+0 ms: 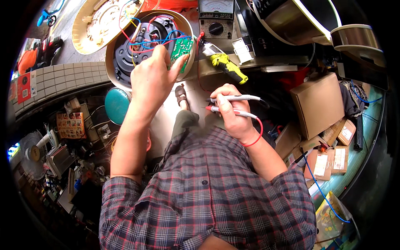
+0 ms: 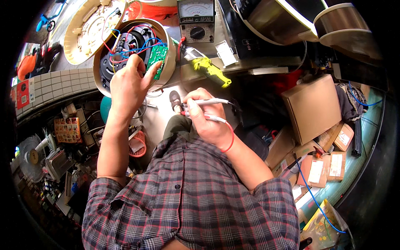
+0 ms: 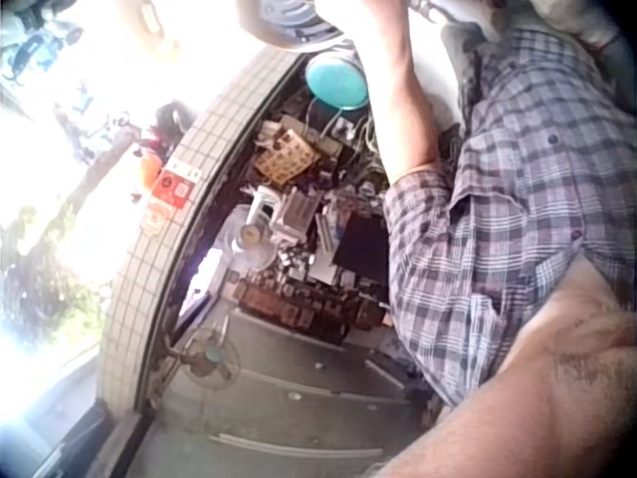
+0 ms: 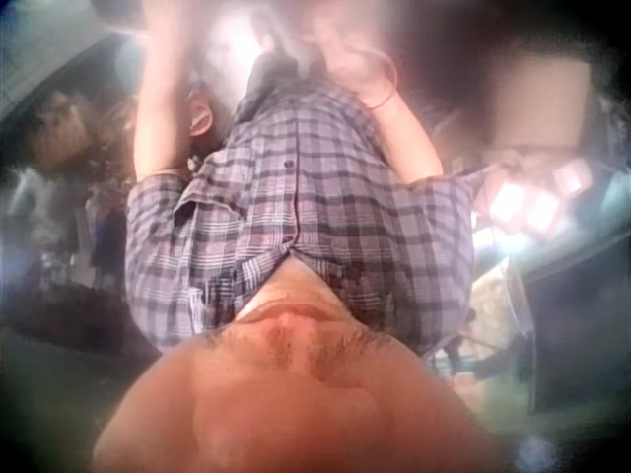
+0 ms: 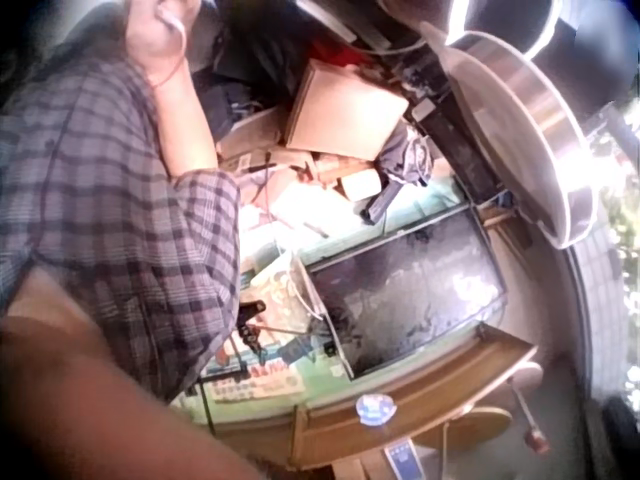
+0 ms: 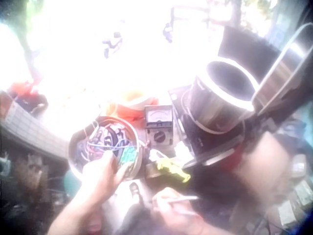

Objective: The person uses a yellow power drill to remove screws from a small white plastic housing containing a green circuit board. They then remove the board and use a multimeter with red and black probes to test various points on the circuit board.

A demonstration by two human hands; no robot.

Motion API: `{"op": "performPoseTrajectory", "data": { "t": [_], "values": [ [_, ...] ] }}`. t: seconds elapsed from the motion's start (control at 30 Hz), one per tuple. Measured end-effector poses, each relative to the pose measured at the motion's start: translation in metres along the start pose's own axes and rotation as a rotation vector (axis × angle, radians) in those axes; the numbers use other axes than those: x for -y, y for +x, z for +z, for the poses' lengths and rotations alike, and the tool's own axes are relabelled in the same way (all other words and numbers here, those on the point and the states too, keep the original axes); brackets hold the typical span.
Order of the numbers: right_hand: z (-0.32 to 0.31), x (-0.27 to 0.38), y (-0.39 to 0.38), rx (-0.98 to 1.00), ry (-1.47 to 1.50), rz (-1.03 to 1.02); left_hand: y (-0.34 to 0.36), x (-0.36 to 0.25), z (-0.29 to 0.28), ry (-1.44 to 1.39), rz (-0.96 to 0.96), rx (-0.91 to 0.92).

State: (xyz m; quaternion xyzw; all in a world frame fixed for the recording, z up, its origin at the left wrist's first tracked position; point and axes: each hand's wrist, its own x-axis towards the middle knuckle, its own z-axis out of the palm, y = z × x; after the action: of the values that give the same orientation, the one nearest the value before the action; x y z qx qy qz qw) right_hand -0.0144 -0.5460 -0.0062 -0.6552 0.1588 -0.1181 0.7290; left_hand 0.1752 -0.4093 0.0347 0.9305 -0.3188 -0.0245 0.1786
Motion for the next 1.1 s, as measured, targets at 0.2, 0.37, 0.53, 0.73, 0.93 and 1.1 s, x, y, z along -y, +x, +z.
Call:
{"op": "performPoseTrajectory", "data": {
  "t": [0.2,0.37,0.53,0.73,0.93,1.1],
  "values": [
    [0.024,0.008,-0.001,0.073,-0.076,0.000,-0.051,-0.002,-0.030,-0.431,0.131,0.033],
    [0.057,0.031,-0.004,0.096,-0.290,0.021,-0.088,0.017,-0.040,-0.593,0.299,0.425],
    [0.096,0.032,-0.008,0.086,-0.380,0.021,-0.085,0.057,-0.031,-0.665,0.281,0.504],
    [0.122,0.047,-0.032,0.172,-0.331,0.256,-0.085,0.102,-0.034,-0.460,0.359,0.496],
    [0.045,0.071,-0.056,0.688,-0.247,0.265,-0.100,0.113,-0.034,-0.634,0.475,-0.020],
    [0.033,0.078,-0.042,-0.077,0.041,-0.011,-0.084,0.096,-0.016,-0.761,0.367,-0.125]
  ]
}}
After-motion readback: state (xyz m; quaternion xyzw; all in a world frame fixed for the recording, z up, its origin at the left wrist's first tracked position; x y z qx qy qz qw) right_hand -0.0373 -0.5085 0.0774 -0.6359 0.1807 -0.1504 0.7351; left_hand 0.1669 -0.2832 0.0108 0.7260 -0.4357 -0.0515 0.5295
